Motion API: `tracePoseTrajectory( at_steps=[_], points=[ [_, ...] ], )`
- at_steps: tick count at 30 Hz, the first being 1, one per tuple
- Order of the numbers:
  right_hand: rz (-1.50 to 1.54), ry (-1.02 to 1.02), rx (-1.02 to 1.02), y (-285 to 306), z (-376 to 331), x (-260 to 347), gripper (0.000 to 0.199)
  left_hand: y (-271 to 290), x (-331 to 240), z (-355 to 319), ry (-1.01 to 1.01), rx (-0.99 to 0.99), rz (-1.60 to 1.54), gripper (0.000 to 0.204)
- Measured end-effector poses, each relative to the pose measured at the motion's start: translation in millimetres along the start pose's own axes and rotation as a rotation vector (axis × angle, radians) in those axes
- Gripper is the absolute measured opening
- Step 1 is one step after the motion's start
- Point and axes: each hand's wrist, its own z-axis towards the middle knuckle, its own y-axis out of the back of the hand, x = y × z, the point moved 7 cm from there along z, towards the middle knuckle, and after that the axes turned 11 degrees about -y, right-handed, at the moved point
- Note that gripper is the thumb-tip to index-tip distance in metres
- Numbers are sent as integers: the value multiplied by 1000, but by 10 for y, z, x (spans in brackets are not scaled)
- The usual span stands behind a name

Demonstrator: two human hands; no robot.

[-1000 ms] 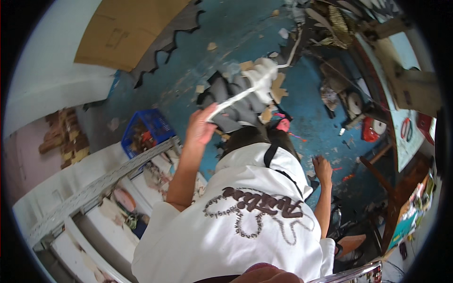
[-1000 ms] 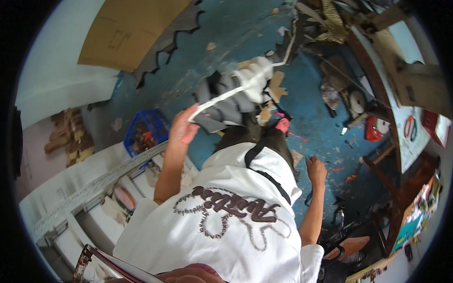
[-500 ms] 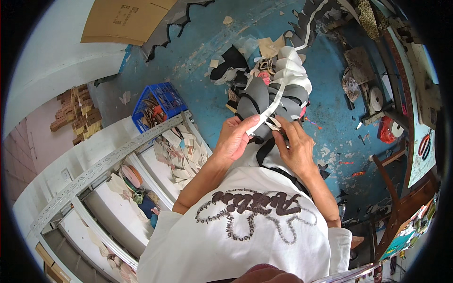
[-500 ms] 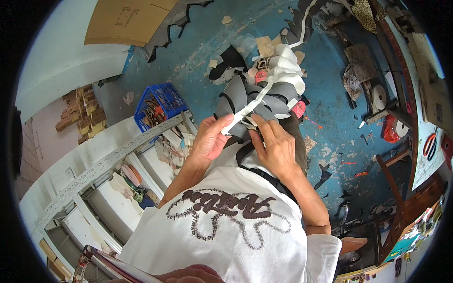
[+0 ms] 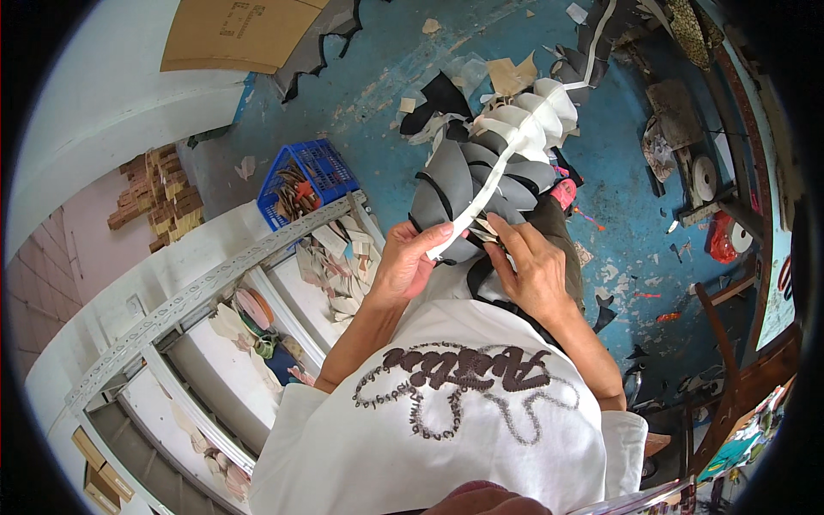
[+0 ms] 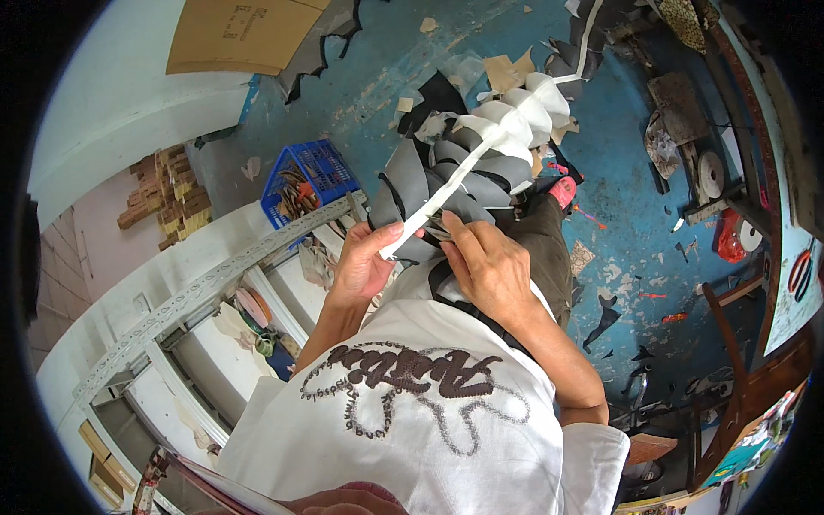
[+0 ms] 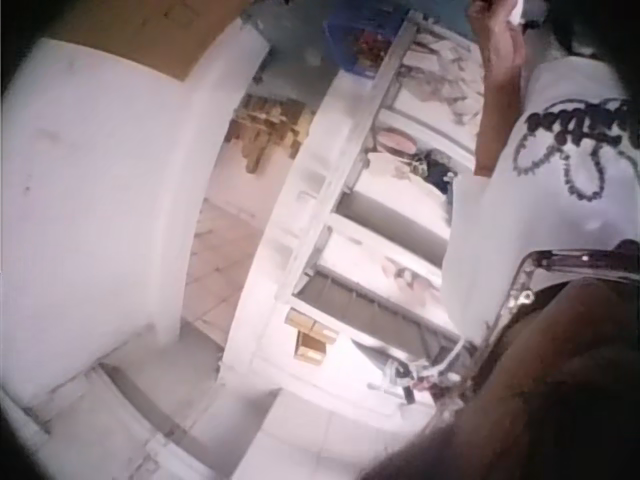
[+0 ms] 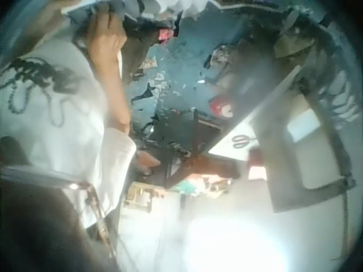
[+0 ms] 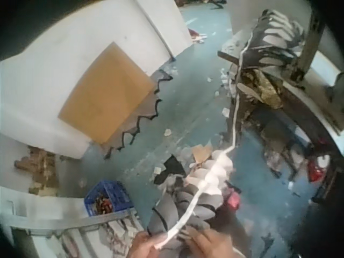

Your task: The recorder is inspecting and organizing various components of athletic shoes in a workshop environment.

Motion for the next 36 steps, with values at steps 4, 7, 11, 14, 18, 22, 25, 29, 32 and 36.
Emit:
tracePoseTrajectory(
  at_steps=[4, 7, 11, 14, 18, 22, 25, 29, 32, 36],
  points=[
    [-25, 64, 1, -32, -31, 83, 35, 57, -5, -26, -22, -20, -12, 13],
    [-61, 131, -31, -38, -54, 151, 36, 99, 20, -43, -40, -74, -69, 10],
    [-126, 206, -38, -79, -75, 177, 38, 93, 31, -53, -47, -52, -120, 8],
    [-122, 262, -61, -82, -99, 185, 41, 92, 35, -70, -25, -44, -101, 7],
    [-155, 298, -44, -118, -130, 205, 47, 116, 31, -101, 0, -66, -64, 7],
    [-168, 335, -12, -137, -141, 233, 52, 118, 22, -106, 9, -51, -60, 8],
    [-163, 351, 5, -131, -148, 246, 53, 69, 18, -102, 17, 2, -107, 9],
    [-172, 251, -12, -115, -145, 210, 52, 15, 25, -111, 3, 10, -104, 9],
    [-191, 238, -42, -95, -159, 212, 51, -29, 21, -109, -62, 9, -36, 9],
    [-241, 256, -57, -57, -156, 207, 50, -65, -14, -105, -157, 26, 94, 6]
  ],
)
